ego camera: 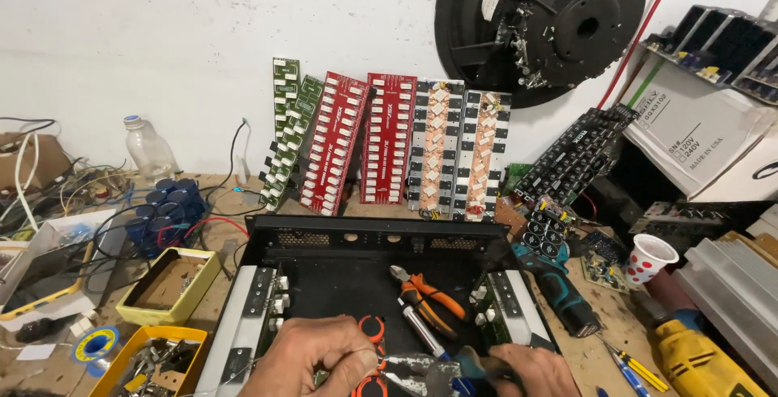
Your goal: The person uses pliers to strip the ends of wires connected to a cluster of orange cylindrical batteries. They then use a soldering iron to solder the wires to the battery terminals on a circuit board.
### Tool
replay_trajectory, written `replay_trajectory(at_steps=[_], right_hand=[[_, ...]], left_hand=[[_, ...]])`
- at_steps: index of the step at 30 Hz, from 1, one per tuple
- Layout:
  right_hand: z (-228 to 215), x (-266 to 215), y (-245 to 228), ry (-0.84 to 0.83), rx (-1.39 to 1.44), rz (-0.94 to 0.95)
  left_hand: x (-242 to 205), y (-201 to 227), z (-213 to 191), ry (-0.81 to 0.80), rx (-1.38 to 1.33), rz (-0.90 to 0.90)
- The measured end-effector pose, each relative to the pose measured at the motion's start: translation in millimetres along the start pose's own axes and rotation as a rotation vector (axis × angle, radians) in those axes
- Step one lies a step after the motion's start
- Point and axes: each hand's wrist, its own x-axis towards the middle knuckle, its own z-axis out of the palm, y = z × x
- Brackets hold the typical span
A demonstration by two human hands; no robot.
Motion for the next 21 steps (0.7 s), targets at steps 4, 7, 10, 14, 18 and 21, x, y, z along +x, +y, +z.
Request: replay_trajectory(at_steps=[4,7,10,14,18,21], right_hand=[[-7,20,3,-0.346,0.032,-0.041],[8,2,4,-0.192,0.064,-0.052],[-2,1,-9,-0.134,0.003,0.02],[-40,23,-35,-0.606,0.027,0.152],[-27,-4,-57,-0.419,-0.036,0.283],[-7,-26,-74,0.101,-0.101,0.35]], left_hand=[[0,-3,1,0.019,-0.015,0.008],[1,1,1,0.026,-0.014,0.018],[2,7,0,0.036,0.004,0.027],[4,6,1,0.051,0.098,0.02],[5,4,1,0.02,0.174,0.062],[3,9,10,0.076,0.166,0.196]])
